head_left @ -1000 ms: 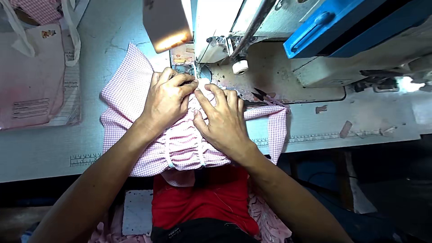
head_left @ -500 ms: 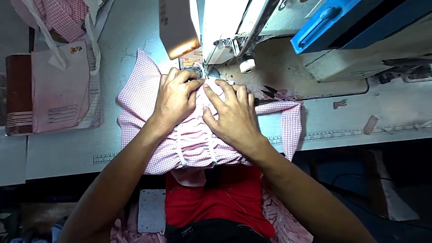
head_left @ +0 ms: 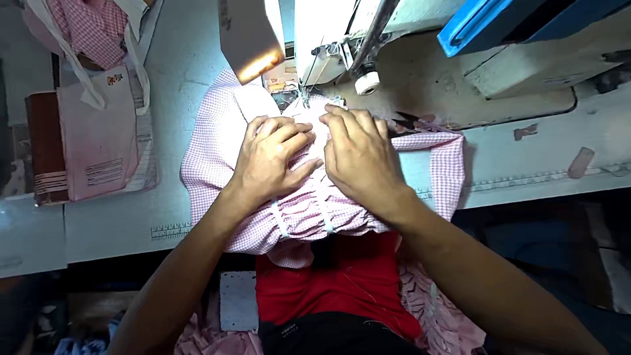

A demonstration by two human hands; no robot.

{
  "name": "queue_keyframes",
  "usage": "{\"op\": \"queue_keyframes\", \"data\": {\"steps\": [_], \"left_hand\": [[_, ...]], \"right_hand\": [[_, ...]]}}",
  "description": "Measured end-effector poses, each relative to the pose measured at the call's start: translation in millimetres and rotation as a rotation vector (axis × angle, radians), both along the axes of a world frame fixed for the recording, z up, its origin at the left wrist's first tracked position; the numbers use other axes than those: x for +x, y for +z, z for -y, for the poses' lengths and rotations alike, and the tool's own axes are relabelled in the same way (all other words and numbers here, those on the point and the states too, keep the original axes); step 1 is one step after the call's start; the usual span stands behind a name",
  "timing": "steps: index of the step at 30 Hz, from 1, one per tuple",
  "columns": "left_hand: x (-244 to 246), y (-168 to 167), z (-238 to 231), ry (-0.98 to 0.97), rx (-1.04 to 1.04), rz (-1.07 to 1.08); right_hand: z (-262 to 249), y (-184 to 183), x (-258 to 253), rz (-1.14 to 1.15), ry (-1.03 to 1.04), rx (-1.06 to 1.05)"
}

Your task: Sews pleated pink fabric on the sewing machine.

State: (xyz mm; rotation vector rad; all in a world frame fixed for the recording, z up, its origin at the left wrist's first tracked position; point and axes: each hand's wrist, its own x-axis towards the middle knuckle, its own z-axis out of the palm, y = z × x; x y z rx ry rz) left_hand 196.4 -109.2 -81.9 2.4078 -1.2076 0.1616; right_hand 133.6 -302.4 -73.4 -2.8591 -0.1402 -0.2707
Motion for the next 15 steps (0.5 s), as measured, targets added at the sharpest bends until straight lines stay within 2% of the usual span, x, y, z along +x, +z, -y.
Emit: {"op": "queue_keyframes", "data": {"steps": [5, 9, 12, 15], "left_hand": [[-4.9, -0.9, 9.3, 0.032, -0.044, 0.151], [-25.9, -0.9, 1.9, -0.113, -0.11, 0.251], [-32.6, -2.5, -7.0, -0.187, -0.156, 0.094], [-31.0, -2.0, -8.3, -0.14, -0.176, -0.059]], "right_hand": [[-0.8, 0.2, 12.2, 0.015, -0.024, -0.043], [1.6, -2.4, 12.2, 0.021, -0.015, -0.057], [1.9, -3.3, 9.2, -0.001, -0.005, -0.038], [1.8, -3.5, 9.6, -0.01, -0.01, -0.042]]}}
